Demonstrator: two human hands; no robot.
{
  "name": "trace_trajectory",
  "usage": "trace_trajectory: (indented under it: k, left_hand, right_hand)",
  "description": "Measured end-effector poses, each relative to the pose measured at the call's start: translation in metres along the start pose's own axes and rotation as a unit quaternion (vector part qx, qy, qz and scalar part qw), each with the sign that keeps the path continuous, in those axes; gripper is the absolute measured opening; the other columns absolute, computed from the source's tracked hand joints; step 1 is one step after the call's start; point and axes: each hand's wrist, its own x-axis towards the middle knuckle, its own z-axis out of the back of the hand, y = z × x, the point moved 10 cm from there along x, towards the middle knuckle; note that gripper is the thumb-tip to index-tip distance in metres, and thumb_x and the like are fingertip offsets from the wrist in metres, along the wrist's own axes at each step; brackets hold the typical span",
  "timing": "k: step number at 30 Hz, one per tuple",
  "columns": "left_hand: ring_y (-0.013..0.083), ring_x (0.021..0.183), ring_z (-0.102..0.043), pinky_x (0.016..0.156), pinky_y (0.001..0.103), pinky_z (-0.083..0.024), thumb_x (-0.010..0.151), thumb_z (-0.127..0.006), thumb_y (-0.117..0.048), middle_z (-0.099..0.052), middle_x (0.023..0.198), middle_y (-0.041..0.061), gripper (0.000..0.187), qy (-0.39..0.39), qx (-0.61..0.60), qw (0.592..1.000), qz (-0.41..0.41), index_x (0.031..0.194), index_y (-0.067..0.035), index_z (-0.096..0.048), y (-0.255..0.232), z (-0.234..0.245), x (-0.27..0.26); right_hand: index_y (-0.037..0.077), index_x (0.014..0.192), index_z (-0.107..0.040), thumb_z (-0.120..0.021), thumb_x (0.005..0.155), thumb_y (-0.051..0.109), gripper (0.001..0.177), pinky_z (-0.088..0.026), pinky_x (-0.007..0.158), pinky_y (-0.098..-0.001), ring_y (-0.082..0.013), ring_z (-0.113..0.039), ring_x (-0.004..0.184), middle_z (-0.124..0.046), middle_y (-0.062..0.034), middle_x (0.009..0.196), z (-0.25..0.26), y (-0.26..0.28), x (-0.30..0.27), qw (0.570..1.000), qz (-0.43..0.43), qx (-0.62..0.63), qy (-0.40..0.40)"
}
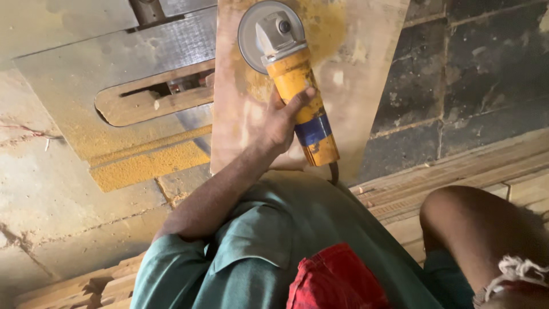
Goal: The person sands a piece of wood on a table using a handheld angle grinder with a sanding disc.
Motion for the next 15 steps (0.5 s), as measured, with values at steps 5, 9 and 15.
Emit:
trace_trajectory:
  k: [5,9,15]
  left_hand:
    - [0.0198,0.098,-0.065,0.087,0.038,-0.058,0.095,-0.077,-0.016,-0.065,0.107,0.008,0.044,0.012,0.031,0.999,-0.011,0.129,-0.002,-0.053,0.005,0.011,0.002]
    - [0.0212,0.098,-0.065,0.086,0.039,-0.057,0.094,-0.075,-0.015,-0.065,0.108,0.008,0.046,-0.011,0.060,0.998,-0.023,0.132,-0.005,-0.050,0.018,0.023,0.006]
    - [0.0243,0.103,-0.068,0.088,0.038,-0.059,0.097,-0.069,-0.018,-0.067,0.115,0.011,0.049,0.005,0.214,0.974,-0.070,0.138,-0.005,-0.047,-0.052,0.024,0.060]
  right_hand:
    - [-0.003,0.148,-0.050,-0.067,0.102,0.016,0.053,-0.059,0.099,-0.0326,-0.0214,-0.068,0.117,-0.065,-0.0188,0.136,0.009,-0.001,-0.013,1.000,0.002,-0.013,0.003]
    - [-0.004,0.148,-0.051,-0.066,0.103,0.015,0.051,-0.059,0.100,-0.0330,-0.0217,-0.068,0.119,-0.066,-0.0188,0.136,-0.005,0.003,-0.011,0.999,0.024,0.016,-0.035]
    - [-0.005,0.146,-0.052,-0.064,0.104,0.014,0.048,-0.058,0.103,-0.0336,-0.0223,-0.068,0.121,-0.067,-0.0188,0.136,-0.004,0.022,0.026,0.983,0.131,0.034,-0.127]
